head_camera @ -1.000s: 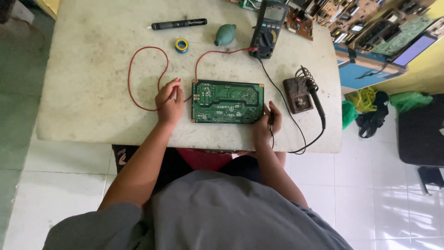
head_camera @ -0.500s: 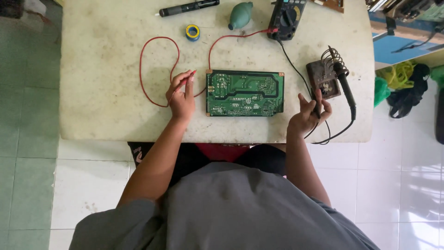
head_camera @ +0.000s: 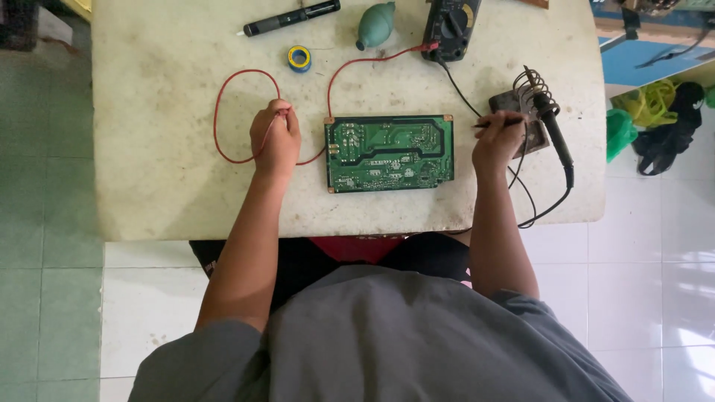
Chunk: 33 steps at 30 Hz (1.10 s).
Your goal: Testing components on a circuit board using a multimeter and probes
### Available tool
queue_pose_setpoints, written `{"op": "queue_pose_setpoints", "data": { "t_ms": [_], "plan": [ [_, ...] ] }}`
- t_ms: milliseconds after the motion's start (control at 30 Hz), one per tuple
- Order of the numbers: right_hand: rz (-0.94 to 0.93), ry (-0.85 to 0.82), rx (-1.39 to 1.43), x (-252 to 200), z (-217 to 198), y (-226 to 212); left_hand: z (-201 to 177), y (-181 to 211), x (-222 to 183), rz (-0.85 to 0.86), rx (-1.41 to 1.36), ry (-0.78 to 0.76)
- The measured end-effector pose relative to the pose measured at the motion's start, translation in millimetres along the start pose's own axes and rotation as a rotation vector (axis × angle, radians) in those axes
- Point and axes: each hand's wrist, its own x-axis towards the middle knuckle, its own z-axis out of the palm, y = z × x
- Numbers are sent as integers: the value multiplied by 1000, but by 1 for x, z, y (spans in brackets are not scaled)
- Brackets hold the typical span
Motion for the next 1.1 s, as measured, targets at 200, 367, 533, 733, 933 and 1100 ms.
{"op": "queue_pose_setpoints", "data": {
  "t_ms": [200,367,533,733,933,1100],
  "plan": [
    [240,-130,-67,4,-1,-15,2,-9,8,-8,23,-159],
    [362,-21,124,-21,-5,-23,-3,-1,-12,-19,-20,-106],
    [430,-49,122,-46,-14,-49,-37,41,-34,-10,-131,-126],
    [345,-196,-33,-65,-24,-82,-61,60,-72,20,-115,-313],
    [354,-333,-156,-56,-20,-114,-40,57,-66,-161,-325,-430],
    [360,-483,-151,-40,-11,-102,-10,40,-53,-385,-457,-618]
  ]
}}
